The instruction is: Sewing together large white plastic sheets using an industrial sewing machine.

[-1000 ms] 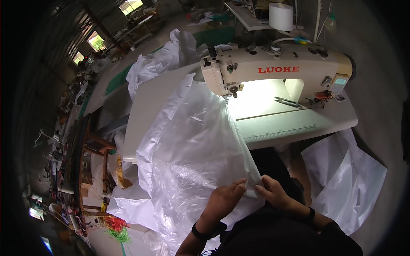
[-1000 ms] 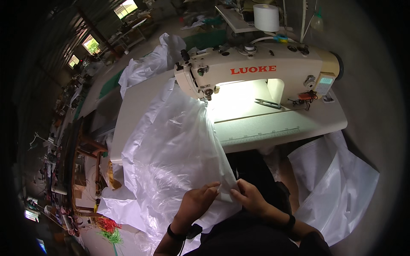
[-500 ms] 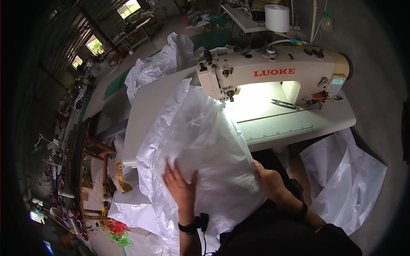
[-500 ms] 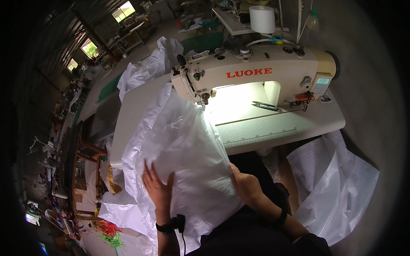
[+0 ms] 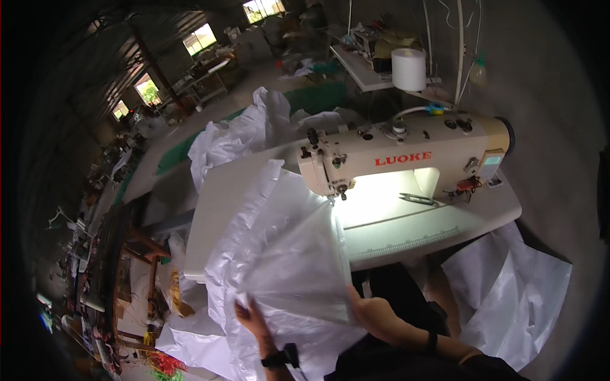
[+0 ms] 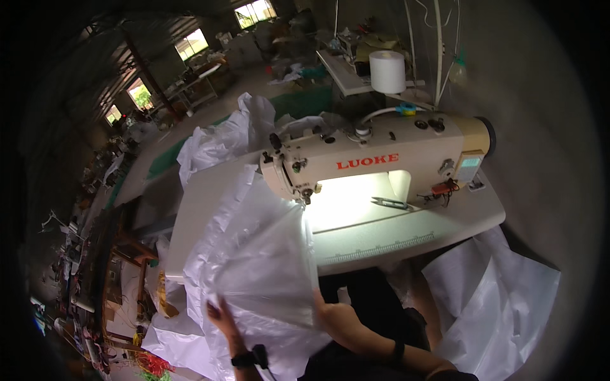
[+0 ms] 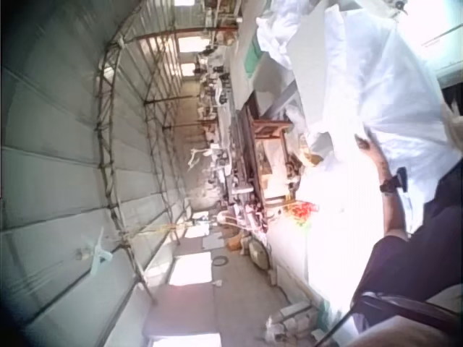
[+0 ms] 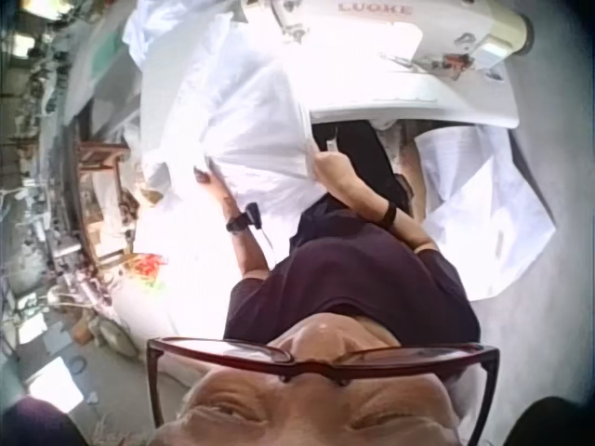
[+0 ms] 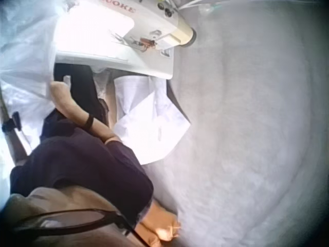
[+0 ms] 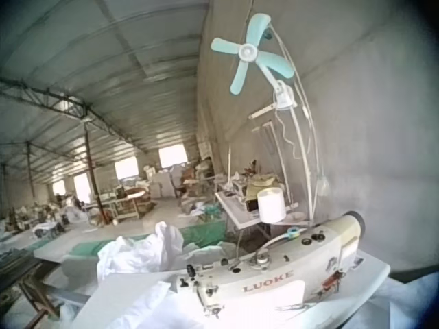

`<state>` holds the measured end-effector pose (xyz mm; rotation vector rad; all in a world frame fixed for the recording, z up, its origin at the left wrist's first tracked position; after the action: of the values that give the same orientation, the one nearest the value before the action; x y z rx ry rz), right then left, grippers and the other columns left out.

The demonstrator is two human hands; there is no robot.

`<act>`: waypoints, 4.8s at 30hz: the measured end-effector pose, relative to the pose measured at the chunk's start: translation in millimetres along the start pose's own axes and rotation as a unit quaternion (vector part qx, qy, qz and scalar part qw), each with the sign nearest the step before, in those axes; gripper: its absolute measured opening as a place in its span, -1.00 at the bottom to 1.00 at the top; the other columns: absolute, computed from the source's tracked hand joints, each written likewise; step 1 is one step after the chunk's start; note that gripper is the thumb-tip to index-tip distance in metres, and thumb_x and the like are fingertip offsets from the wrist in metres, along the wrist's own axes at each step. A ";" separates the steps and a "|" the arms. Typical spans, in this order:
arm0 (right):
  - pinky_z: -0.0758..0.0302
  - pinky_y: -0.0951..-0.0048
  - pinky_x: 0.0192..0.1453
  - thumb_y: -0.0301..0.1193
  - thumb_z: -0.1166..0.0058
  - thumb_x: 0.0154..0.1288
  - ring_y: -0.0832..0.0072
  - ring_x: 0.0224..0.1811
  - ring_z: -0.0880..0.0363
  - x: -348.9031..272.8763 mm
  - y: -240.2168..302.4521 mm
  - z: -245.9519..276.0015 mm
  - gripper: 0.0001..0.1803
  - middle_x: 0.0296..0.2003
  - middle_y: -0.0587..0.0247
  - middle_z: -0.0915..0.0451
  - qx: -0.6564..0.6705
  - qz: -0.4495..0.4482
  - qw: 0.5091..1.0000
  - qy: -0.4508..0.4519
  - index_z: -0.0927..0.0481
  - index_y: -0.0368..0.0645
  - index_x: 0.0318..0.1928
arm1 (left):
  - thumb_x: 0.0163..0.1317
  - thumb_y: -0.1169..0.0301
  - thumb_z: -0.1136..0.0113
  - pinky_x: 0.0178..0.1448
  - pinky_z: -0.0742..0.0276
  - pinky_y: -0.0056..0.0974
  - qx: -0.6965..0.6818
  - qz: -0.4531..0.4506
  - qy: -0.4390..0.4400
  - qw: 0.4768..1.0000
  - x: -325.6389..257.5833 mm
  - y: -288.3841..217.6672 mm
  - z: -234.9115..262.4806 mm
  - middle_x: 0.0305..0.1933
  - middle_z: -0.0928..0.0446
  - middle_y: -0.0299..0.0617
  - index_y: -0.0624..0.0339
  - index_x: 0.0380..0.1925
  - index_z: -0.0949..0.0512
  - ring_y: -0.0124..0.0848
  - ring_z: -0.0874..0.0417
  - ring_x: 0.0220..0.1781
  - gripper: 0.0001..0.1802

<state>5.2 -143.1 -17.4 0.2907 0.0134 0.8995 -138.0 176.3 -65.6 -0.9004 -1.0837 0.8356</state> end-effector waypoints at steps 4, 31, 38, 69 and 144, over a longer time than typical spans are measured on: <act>-0.44 0.41 -0.66 -0.46 0.00 0.15 0.44 -0.72 -0.56 23.2 -2.0 -9.9 -0.31 -0.70 0.33 -0.54 -0.072 -0.010 0.997 0.003 -0.27 -0.54 0.29 | 0.21 0.39 -0.26 -0.33 -0.44 -0.21 0.122 -0.153 0.059 0.979 49.3 -100.4 -9.5 -0.50 -0.50 -0.03 0.48 -0.35 -0.47 -0.35 -0.45 -0.45 -0.71; -0.56 0.08 -0.38 -0.38 -0.02 0.30 0.06 -0.44 -0.67 118.2 -98.2 -27.8 -0.39 -0.48 -0.05 -0.65 -0.049 -0.109 0.993 0.015 -0.29 -0.26 0.34 | 0.24 0.41 -0.24 0.03 -0.56 -0.12 0.216 -0.209 0.058 0.952 0.0 -100.5 -15.9 0.00 -0.60 -0.05 0.14 0.00 -0.54 -0.09 -0.63 0.01 -0.68; -0.51 0.16 -0.31 -0.51 0.03 0.31 0.18 -0.42 -0.63 76.2 -103.2 -23.0 -0.39 -0.34 -0.09 -0.62 0.216 -0.058 0.974 -0.043 -0.28 -0.24 0.38 | 0.11 0.51 -0.26 -0.11 -0.63 -0.16 0.315 0.085 -0.098 0.940 12.1 56.1 118.8 0.42 -0.24 -0.02 0.11 0.28 -0.32 -0.27 -0.71 -0.14 -0.33; -0.44 0.53 0.20 -0.26 -0.20 0.35 0.56 0.03 -0.56 -120.2 -14.0 -92.3 -0.52 -0.01 0.25 -0.63 0.663 -0.205 0.620 0.366 -0.54 -0.35 0.14 | 0.30 -0.24 0.02 0.42 -0.03 0.43 0.488 -0.183 0.305 0.797 145.0 -19.6 -114.1 0.56 -0.10 -0.19 -0.13 0.43 -0.21 -0.05 -0.04 0.58 -0.21; -0.44 0.59 0.07 -0.26 -0.12 0.43 0.63 -0.08 -0.53 -8.3 -55.5 -59.9 -0.74 -0.09 0.36 -0.62 0.718 -0.116 0.686 0.011 -0.61 -0.17 -0.04 | 0.36 0.47 -0.07 -0.48 -0.27 -0.34 0.025 -0.073 0.127 0.989 59.2 -76.0 -7.0 -0.46 -0.43 -0.31 0.28 -0.28 -0.48 -0.49 -0.36 -0.54 -0.91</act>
<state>34.7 -167.5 -90.0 1.7188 0.8052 0.4491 -107.0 197.7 23.4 -0.8500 -0.8901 0.6058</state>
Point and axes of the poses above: each hand's wrist, its own x-axis towards the middle knuckle, its own z-axis out of the back of the hand, y = z × x, the point moved 10 cm from there along x, towards the middle knuckle
